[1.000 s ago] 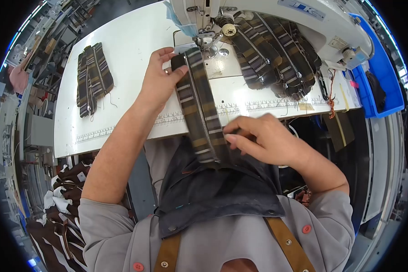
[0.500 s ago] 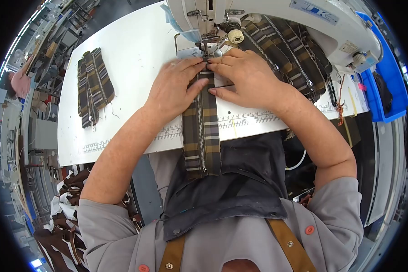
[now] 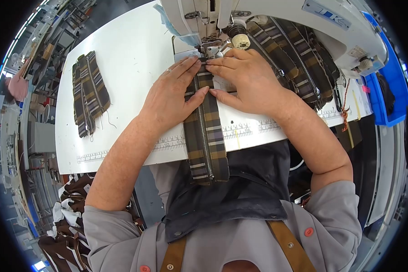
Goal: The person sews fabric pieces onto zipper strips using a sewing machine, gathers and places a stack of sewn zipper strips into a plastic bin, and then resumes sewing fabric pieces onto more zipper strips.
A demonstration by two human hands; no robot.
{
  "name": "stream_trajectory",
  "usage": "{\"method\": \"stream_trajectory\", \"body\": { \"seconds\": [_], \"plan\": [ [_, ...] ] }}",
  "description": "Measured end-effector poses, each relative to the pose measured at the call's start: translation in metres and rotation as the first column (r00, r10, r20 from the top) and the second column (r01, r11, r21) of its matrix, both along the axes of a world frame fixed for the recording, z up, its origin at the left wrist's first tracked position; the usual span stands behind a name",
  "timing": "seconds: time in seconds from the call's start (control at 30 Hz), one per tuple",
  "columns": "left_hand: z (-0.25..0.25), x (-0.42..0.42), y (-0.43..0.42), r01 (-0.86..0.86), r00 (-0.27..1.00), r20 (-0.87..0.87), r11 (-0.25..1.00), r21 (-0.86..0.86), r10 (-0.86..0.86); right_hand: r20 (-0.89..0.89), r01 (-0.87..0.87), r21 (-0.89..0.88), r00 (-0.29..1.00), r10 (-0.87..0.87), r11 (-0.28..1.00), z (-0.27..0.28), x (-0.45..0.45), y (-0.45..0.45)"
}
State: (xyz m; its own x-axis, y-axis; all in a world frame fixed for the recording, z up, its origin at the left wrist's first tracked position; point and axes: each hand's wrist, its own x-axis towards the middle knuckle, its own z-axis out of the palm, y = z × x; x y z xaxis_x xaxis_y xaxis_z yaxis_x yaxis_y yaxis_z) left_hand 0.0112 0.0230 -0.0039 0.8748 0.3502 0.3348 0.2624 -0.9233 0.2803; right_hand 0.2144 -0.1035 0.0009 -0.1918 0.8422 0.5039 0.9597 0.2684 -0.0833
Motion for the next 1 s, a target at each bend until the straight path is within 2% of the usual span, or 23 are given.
{"method": "stream_trajectory", "body": {
  "seconds": [0.4, 0.5, 0.6, 1.0],
  "plan": [
    [-0.0002, 0.0000, 0.0051, 0.039, 0.999, -0.031, 0.999, -0.023, -0.040, 0.006, 0.009, 0.032, 1.000, -0.009, 0.999, -0.0020, -0.0015, -0.0015],
    [-0.0009, 0.0001, 0.0072, 0.058, 0.998, -0.038, 0.996, 0.074, -0.055, -0.001, -0.005, 0.049, 1.000, 0.005, 0.999, -0.0054, -0.0004, -0.0010],
    [0.0027, -0.0004, 0.0073, 0.050, 0.996, -0.074, 0.997, 0.053, -0.046, -0.006, -0.001, 0.035, 1.000, 0.001, 0.999, -0.0059, -0.0012, -0.0010],
    [0.0046, -0.0048, 0.0029, 0.052, 0.999, 0.000, 0.996, -0.068, -0.052, 0.008, 0.012, 0.030, 1.000, -0.012, 0.999, -0.0051, -0.0029, -0.0014]
  ]
}}
